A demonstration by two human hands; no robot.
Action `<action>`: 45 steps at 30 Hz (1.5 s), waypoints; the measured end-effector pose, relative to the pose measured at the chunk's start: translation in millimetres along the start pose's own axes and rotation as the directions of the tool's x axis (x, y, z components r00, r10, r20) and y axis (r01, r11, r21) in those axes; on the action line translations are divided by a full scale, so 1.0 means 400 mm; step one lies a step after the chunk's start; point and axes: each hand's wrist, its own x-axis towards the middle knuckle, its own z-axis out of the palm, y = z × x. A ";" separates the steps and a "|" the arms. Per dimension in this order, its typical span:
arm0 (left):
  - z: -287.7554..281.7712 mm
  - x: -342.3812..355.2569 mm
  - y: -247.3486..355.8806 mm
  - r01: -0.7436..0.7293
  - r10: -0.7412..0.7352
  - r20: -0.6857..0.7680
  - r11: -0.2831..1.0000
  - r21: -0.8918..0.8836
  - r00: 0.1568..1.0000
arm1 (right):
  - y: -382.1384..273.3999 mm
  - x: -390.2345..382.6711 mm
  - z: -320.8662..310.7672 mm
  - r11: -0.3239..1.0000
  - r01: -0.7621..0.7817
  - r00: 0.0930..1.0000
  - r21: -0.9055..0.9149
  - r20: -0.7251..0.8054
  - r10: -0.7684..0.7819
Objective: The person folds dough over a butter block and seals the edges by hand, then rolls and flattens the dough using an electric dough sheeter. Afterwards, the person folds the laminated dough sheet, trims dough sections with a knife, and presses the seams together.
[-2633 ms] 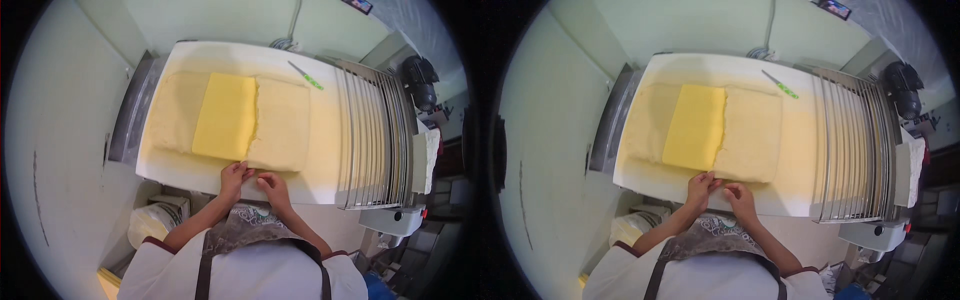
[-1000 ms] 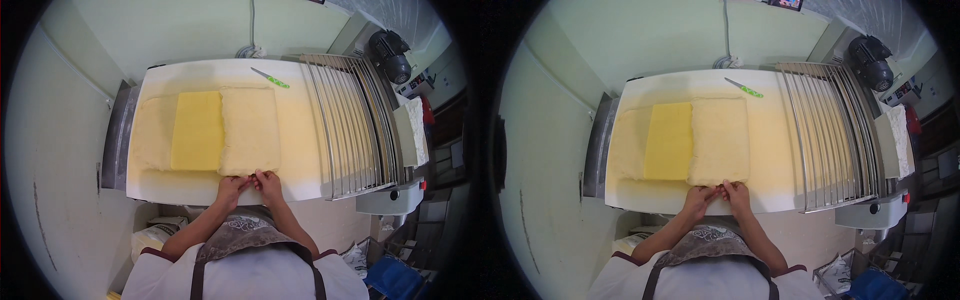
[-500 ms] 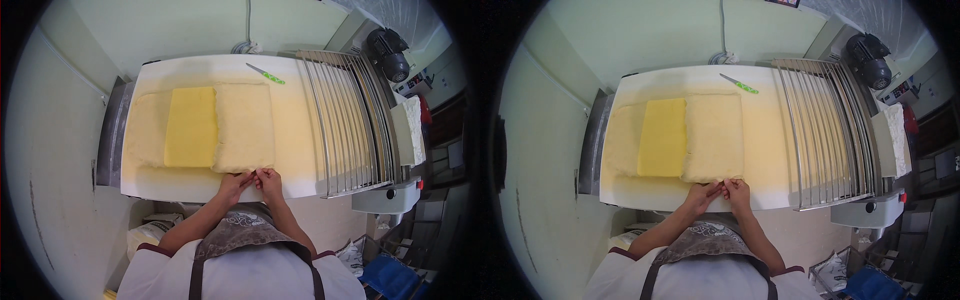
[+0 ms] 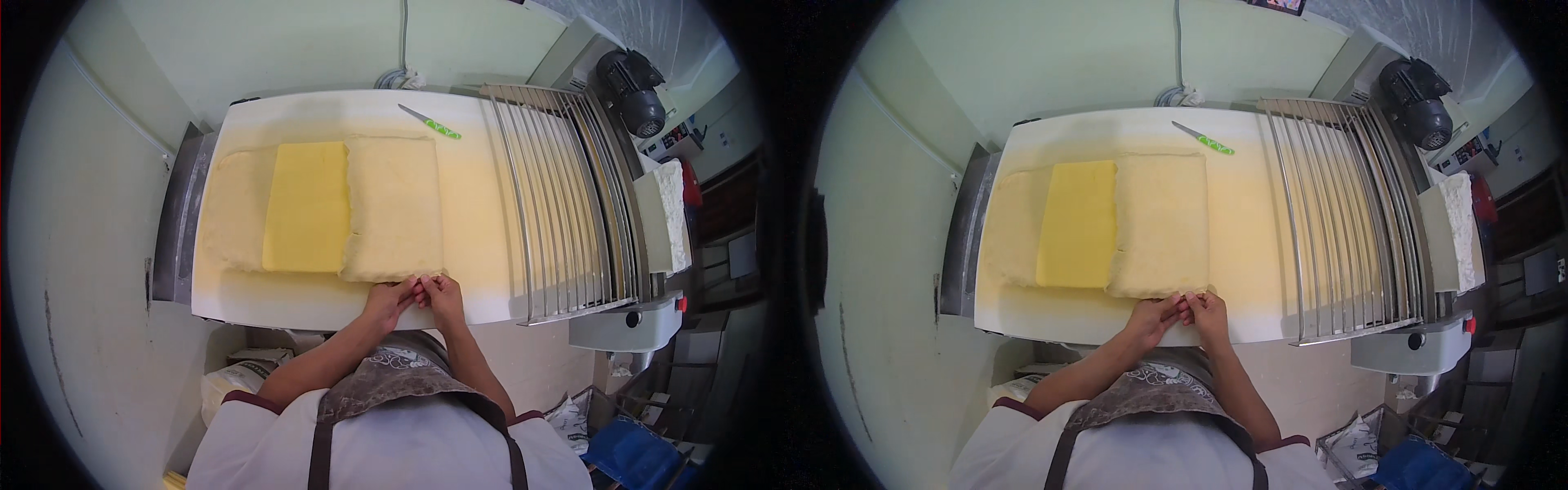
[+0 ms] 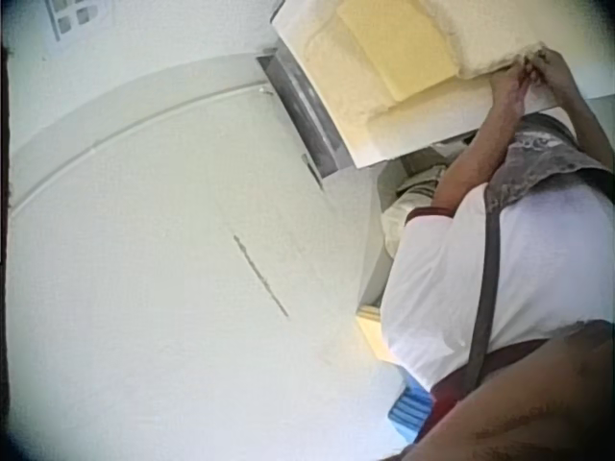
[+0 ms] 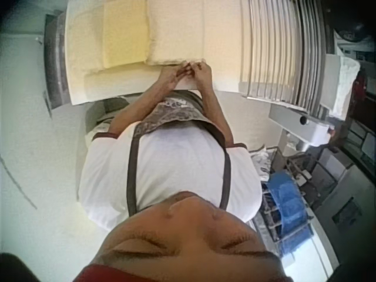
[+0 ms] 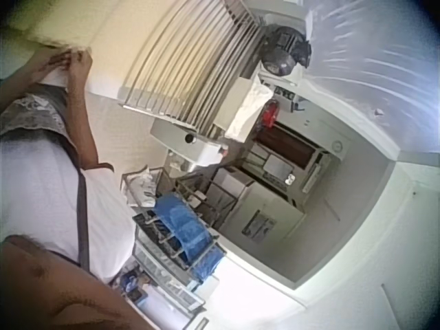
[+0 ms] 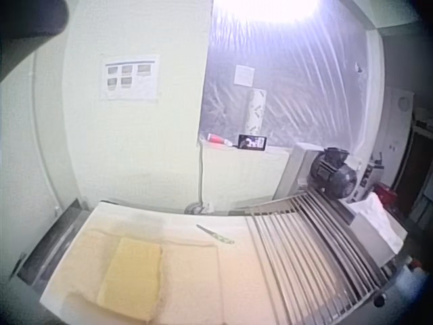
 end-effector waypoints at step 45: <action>0.039 -0.014 -0.015 -0.141 0.155 -0.083 0.978 0.154 0.984 | -0.023 0.043 -0.068 0.985 -0.152 0.966 -0.082 0.200 0.165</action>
